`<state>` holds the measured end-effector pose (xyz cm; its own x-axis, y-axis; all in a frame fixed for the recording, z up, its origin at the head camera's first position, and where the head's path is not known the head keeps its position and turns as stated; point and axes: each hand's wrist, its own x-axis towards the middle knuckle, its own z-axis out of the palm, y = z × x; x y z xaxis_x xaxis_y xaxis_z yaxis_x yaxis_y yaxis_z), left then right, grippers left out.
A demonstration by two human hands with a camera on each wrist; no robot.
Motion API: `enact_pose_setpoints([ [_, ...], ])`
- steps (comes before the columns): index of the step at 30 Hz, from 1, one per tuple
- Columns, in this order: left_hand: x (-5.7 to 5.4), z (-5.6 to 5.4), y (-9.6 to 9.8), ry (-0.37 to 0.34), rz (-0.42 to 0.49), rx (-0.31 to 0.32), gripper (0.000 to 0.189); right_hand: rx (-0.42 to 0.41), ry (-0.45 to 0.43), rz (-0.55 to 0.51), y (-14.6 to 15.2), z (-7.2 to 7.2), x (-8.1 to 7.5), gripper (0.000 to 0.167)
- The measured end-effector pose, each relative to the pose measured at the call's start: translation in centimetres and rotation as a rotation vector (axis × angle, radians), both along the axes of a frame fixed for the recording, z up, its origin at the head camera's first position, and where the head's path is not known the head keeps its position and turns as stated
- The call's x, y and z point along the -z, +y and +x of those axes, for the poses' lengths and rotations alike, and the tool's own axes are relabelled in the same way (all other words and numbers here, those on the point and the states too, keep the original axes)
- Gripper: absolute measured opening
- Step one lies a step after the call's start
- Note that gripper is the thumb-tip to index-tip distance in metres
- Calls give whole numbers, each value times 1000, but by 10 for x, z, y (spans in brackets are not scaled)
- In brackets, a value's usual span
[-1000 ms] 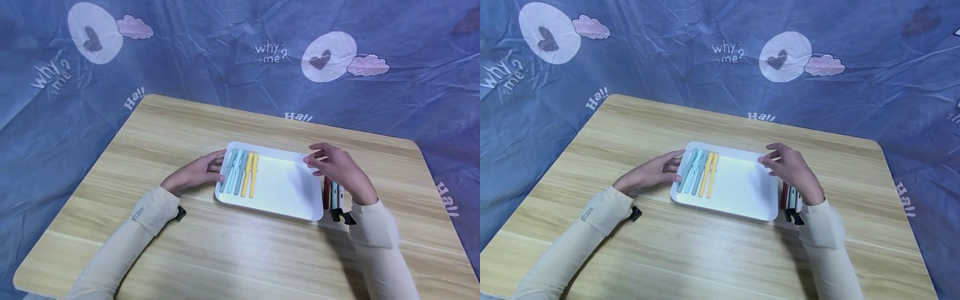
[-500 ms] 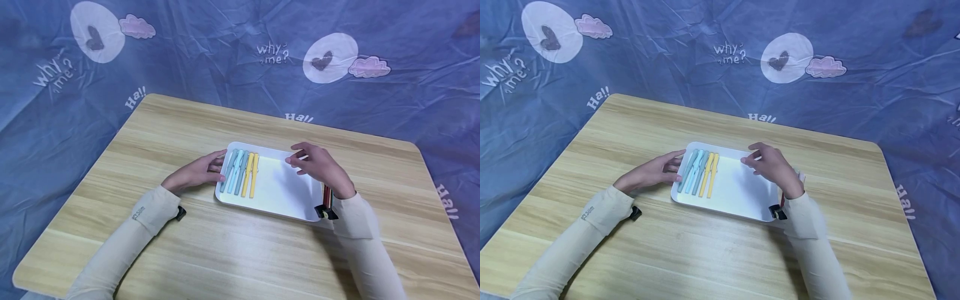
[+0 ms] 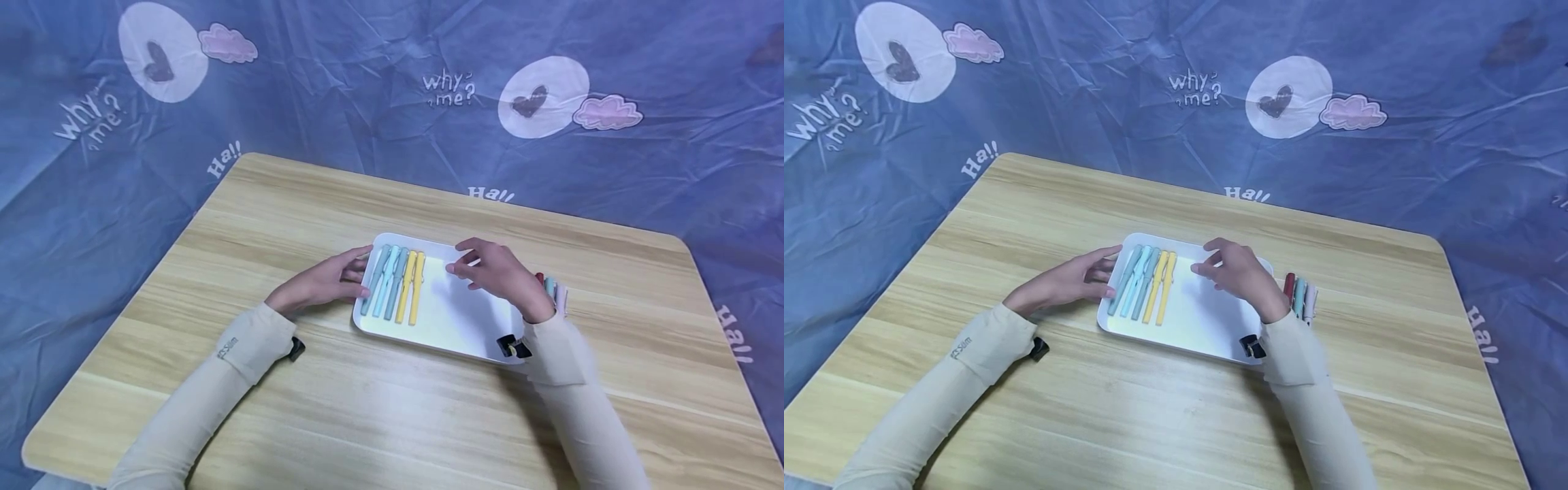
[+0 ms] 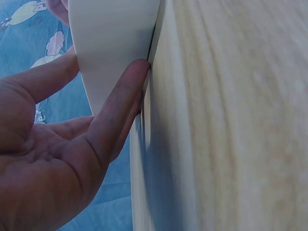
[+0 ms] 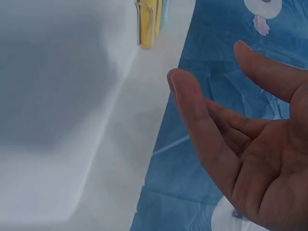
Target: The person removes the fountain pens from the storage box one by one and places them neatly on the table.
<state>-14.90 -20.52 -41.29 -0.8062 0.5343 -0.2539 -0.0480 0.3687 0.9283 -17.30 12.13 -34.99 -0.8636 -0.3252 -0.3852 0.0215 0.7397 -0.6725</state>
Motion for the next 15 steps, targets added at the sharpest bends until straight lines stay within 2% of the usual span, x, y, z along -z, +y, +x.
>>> enact_pose_setpoints([
  [5, 1, 0, -1, 3, 7, 2, 91, -18, -24, 25, -10, -1, 6, 60],
  [12, 0, 0, -1, 3, 19, 4, 91, -64, 6, 62, -25, -4, 13, 60],
  [15, 0, 0, -1, -21, 39, 2, 91, -74, 9, 74, -31, -4, 16, 59],
])
